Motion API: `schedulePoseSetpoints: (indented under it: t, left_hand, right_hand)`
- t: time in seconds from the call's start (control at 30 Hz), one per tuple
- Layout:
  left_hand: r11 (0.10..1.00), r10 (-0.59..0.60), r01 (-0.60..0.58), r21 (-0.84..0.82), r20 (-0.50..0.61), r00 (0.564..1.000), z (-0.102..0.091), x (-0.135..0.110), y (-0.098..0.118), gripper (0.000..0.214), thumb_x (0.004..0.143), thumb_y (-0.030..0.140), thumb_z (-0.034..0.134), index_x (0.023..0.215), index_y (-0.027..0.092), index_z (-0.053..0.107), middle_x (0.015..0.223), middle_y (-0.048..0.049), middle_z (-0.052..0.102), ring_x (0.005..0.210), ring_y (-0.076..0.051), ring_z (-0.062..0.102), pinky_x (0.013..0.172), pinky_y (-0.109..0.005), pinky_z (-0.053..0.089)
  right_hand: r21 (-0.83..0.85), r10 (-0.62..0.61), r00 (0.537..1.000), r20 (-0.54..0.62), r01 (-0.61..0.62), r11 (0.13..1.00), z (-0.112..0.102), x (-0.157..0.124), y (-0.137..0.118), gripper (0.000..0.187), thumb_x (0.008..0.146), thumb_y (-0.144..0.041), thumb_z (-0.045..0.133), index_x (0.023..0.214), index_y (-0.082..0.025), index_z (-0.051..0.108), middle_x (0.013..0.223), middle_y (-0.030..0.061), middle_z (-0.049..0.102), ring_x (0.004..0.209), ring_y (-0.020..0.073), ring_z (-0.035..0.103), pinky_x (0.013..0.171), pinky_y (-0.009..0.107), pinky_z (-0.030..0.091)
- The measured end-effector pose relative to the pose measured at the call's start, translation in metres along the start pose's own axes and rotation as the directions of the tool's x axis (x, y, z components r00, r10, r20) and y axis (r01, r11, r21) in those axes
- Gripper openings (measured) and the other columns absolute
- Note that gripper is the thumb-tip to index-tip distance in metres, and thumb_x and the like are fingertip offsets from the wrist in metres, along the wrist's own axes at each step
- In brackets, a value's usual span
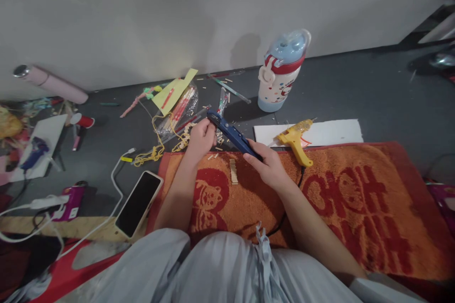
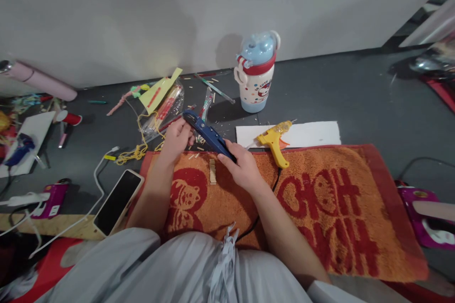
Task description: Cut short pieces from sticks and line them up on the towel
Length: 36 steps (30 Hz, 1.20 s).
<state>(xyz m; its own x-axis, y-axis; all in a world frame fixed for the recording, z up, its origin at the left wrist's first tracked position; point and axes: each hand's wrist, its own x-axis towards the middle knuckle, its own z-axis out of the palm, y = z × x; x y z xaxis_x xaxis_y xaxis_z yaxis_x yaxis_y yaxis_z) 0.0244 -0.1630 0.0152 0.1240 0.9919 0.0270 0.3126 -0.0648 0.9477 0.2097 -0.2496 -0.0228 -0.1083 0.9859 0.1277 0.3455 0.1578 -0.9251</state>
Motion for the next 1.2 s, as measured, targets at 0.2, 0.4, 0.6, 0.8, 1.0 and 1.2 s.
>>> schedulePoseSetpoints:
  t: [0.2,0.4,0.6,0.8,1.0,1.2]
  left_hand:
    - [0.998,-0.060,0.060,-0.008,0.020,0.998,0.000,0.001,0.000,0.024,0.084,0.029,0.049,0.064,0.019,0.041,0.044,0.0077,0.036,0.035,-0.005,0.041,0.038,-0.019,0.031]
    - [0.992,-0.060,0.058,0.109,0.021,0.998,-0.001,-0.001,0.004,0.022,0.084,0.023,0.046,0.063,0.018,0.041,0.043,0.0064,0.038,0.037,-0.006,0.043,0.040,-0.019,0.029]
    - [0.988,-0.010,0.001,0.153,0.060,0.998,-0.006,0.000,0.000,0.019,0.083,0.024,0.047,0.065,0.018,0.045,0.045,0.0053,0.042,0.039,-0.007,0.043,0.041,-0.020,0.031]
    - [0.984,0.056,-0.064,0.167,0.056,0.997,-0.010,0.001,-0.004,0.020,0.080,0.021,0.050,0.061,0.019,0.045,0.045,0.0042,0.043,0.041,-0.009,0.044,0.041,-0.021,0.030]
    - [0.999,-0.034,0.030,0.038,0.105,0.994,-0.009,0.002,-0.003,0.019,0.082,0.024,0.050,0.065,0.019,0.044,0.045,0.0063,0.038,0.036,-0.007,0.042,0.039,-0.020,0.030]
    - [0.988,-0.106,0.119,-0.093,0.135,0.985,-0.009,0.002,-0.002,0.015,0.082,0.024,0.048,0.069,0.019,0.043,0.048,0.0073,0.040,0.036,-0.006,0.042,0.039,-0.019,0.032]
  right_hand:
    - [-0.070,-0.026,0.998,0.060,0.030,0.997,0.001,0.000,-0.002,0.047,0.089,-0.046,0.043,0.126,-0.017,0.049,0.109,0.0126,0.063,0.103,0.0261,0.058,0.090,0.042,0.044]
    - [-0.087,-0.028,0.995,0.095,0.036,0.996,-0.002,0.000,-0.005,0.051,0.087,-0.049,0.045,0.127,-0.015,0.046,0.112,0.0150,0.060,0.104,0.0273,0.056,0.090,0.043,0.044]
    - [-0.067,-0.042,0.993,0.109,0.049,0.997,-0.004,-0.001,-0.004,0.056,0.086,-0.050,0.046,0.127,-0.012,0.045,0.114,0.0167,0.059,0.106,0.0281,0.056,0.092,0.044,0.043]
    - [-0.047,-0.058,0.992,0.109,0.063,0.997,-0.006,0.000,-0.003,0.054,0.085,-0.051,0.049,0.127,-0.017,0.046,0.115,0.0144,0.060,0.106,0.0277,0.056,0.092,0.044,0.043]
    - [-0.013,-0.067,0.992,0.105,0.069,0.998,-0.006,-0.001,0.000,0.054,0.085,-0.050,0.050,0.128,-0.019,0.046,0.116,0.0132,0.059,0.108,0.0268,0.056,0.093,0.043,0.044]
    - [0.010,-0.062,0.992,0.107,0.061,0.998,-0.006,-0.001,0.000,0.054,0.085,-0.049,0.050,0.129,-0.019,0.046,0.119,0.0131,0.058,0.110,0.0266,0.055,0.094,0.042,0.043]
